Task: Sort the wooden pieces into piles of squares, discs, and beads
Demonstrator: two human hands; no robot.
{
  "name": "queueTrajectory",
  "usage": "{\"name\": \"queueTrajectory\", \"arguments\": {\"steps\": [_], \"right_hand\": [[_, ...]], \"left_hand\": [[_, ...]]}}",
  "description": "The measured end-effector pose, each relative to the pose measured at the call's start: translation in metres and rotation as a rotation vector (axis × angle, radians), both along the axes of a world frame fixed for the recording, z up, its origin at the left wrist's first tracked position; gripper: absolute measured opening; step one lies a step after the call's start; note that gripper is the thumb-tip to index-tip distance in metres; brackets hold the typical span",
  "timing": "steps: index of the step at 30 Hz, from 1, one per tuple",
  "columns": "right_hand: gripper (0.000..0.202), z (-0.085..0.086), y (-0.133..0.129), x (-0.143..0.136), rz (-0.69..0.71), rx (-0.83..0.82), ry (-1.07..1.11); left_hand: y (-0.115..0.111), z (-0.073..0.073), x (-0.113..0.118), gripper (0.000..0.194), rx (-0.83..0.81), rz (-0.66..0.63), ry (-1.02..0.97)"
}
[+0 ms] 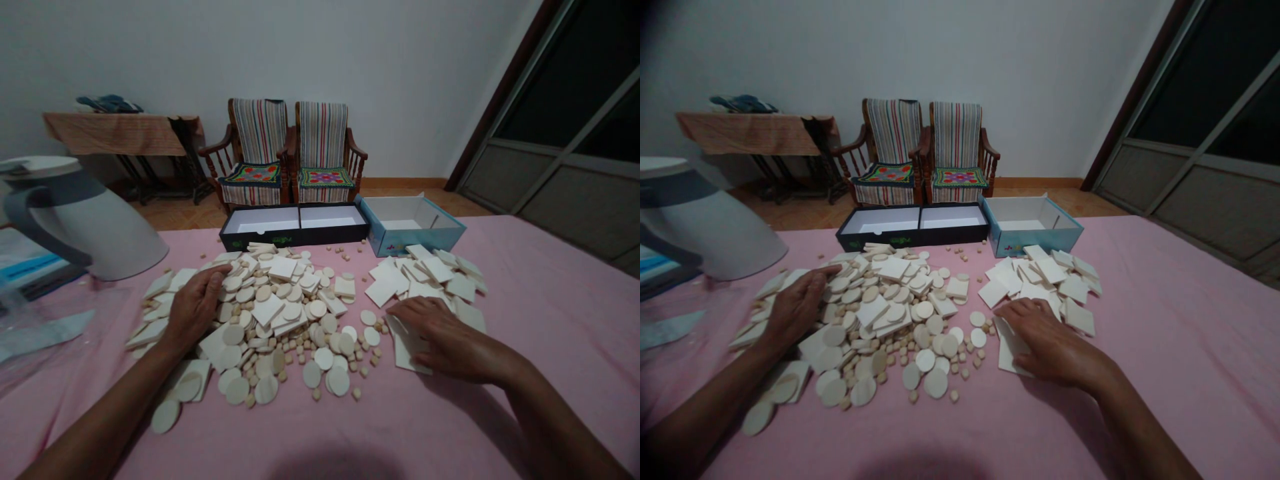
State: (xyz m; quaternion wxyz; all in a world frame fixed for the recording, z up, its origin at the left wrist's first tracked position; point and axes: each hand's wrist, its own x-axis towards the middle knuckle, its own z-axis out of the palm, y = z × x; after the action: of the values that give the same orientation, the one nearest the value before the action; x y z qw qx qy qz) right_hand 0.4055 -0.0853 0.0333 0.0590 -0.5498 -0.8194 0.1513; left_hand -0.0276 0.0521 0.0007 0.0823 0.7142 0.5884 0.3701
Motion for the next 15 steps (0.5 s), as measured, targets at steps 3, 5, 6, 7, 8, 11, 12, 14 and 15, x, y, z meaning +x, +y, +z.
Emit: {"name": "queueTrajectory", "arguments": {"steps": [3, 5, 6, 7, 8, 11, 12, 14, 15], "right_hand": [[0.083, -0.006, -0.008, -0.008, 0.019, 0.004, -0.06], [0.085, -0.007, -0.01, -0.012, 0.027, 0.005, -0.087], [0.083, -0.007, -0.011, -0.014, 0.031, 0.0, -0.095], [0.079, -0.006, -0.012, -0.017, 0.032, -0.006, -0.1], [0.074, -0.004, -0.012, -0.02, 0.028, -0.009, -0.104], [0.062, -0.001, -0.013, -0.029, 0.001, 0.013, -0.108], [0.06, -0.001, -0.014, -0.031, -0.004, 0.026, -0.106], [0.057, -0.003, -0.015, -0.033, -0.002, 0.066, -0.094], [0.055, -0.004, -0.015, -0.033, -0.001, 0.088, -0.083]], "left_hand": [[0.001, -0.001, -0.001, 0.051, 0.004, -0.012, -0.008], [0.001, -0.002, -0.001, 0.05, 0.009, -0.016, -0.011], [0.002, -0.002, -0.001, 0.049, 0.01, -0.017, -0.007], [0.002, -0.001, -0.001, 0.05, 0.009, -0.015, 0.001], [0.002, -0.001, -0.002, 0.05, 0.004, -0.013, 0.011], [0.001, 0.0, -0.001, 0.053, -0.011, -0.006, 0.033], [0.001, 0.001, -0.001, 0.053, -0.012, -0.004, 0.037], [0.001, 0.001, -0.001, 0.054, -0.011, 0.003, 0.048], [0.001, 0.002, -0.001, 0.054, -0.009, 0.008, 0.054]]}}
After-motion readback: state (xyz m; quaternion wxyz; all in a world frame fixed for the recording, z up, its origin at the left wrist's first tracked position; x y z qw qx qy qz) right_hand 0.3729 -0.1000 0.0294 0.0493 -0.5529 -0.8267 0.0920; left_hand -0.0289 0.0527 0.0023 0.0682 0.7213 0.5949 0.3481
